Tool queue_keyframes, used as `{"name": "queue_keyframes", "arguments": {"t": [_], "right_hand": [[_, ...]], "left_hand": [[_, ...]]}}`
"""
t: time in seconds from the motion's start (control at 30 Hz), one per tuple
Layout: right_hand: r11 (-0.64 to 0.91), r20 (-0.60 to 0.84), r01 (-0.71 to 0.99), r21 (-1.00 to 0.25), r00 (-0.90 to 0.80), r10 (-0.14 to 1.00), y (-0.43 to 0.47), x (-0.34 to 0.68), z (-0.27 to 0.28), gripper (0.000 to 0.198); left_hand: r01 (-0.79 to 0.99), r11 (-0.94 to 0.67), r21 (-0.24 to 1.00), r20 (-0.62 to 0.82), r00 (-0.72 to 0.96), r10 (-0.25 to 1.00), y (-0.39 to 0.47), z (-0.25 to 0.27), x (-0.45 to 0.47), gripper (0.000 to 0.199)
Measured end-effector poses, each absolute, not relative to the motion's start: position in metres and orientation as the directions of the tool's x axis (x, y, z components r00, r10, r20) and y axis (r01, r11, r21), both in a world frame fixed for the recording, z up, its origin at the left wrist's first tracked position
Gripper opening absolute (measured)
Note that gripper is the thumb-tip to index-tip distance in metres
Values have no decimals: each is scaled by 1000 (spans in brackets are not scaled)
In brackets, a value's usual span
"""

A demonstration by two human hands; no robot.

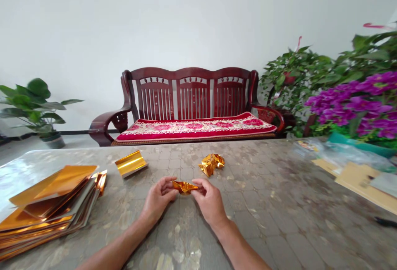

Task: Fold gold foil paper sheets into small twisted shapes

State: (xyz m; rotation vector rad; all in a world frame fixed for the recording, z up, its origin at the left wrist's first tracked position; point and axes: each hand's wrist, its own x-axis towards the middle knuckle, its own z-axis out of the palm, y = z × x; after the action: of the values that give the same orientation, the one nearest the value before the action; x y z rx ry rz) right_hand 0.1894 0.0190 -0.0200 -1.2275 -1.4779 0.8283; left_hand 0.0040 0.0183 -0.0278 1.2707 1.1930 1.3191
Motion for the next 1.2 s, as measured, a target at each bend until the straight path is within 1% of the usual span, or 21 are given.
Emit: {"name": "queue_keyframes", "arguments": {"t": [0.1, 0.17, 0.23, 0.33, 0.4, 0.5, 0.57, 0.67, 0.8, 0.87, 0.97, 1.1, 1.2], "right_hand": [[274, 289, 282, -919, 11, 957, 18, 186, -20, 28], [293, 309, 263, -919, 22, 951, 17, 184, -20, 31], [314, 330, 227, -922, 37, 943, 16, 182, -19, 36], [315, 326, 157, -936, 51, 944, 10, 181, -18, 35], [270, 274, 85, -959, 38, 961, 4, 181, -16, 32], [200, 201, -18, -980, -41, 979, -5, 180, -14, 36], [212, 213, -25, -977, -100, 972, -9, 177, -14, 40], [269, 264, 24, -963, -126, 956, -12, 171, -15, 47], [378, 367, 135, -916, -99, 925, -12, 166, -13, 47], [434, 424, 188, -881, -95, 901, -11, 166, -9, 43], [479, 471, 223, -849, -93, 877, -9, 167, -4, 30], [511, 509, 255, -821, -81, 857, -6, 168, -4, 16], [540, 535, 290, -790, -104, 838, -5, 170, -6, 13]], "left_hand": [[127, -141, 982, 148, -47, 988, 19, -27, 2, 28], [202, -174, 964, 191, -69, 979, 18, -26, 0, 17], [242, -208, 948, 240, -110, 964, 16, -26, -2, 12], [260, -272, 926, 323, -174, 930, 12, -25, -6, 10], [268, -331, 904, 389, -201, 899, 9, -24, -7, 9], [268, -406, 874, 467, -232, 853, 7, -22, -7, 5], [257, -423, 869, 481, -242, 842, 6, -21, -6, 3], [192, -410, 892, 447, -231, 864, 7, -21, -4, 5], [15, -317, 948, 315, -173, 933, 8, -20, -1, 7], [-74, -238, 968, 228, -121, 966, 7, -17, 1, 9], [-185, -130, 974, 127, -27, 991, 6, -12, 4, 17], [-258, -69, 964, 86, 54, 995, 5, -9, 7, 24], [-248, -64, 967, 82, 61, 995, 5, -10, 7, 25]]}}
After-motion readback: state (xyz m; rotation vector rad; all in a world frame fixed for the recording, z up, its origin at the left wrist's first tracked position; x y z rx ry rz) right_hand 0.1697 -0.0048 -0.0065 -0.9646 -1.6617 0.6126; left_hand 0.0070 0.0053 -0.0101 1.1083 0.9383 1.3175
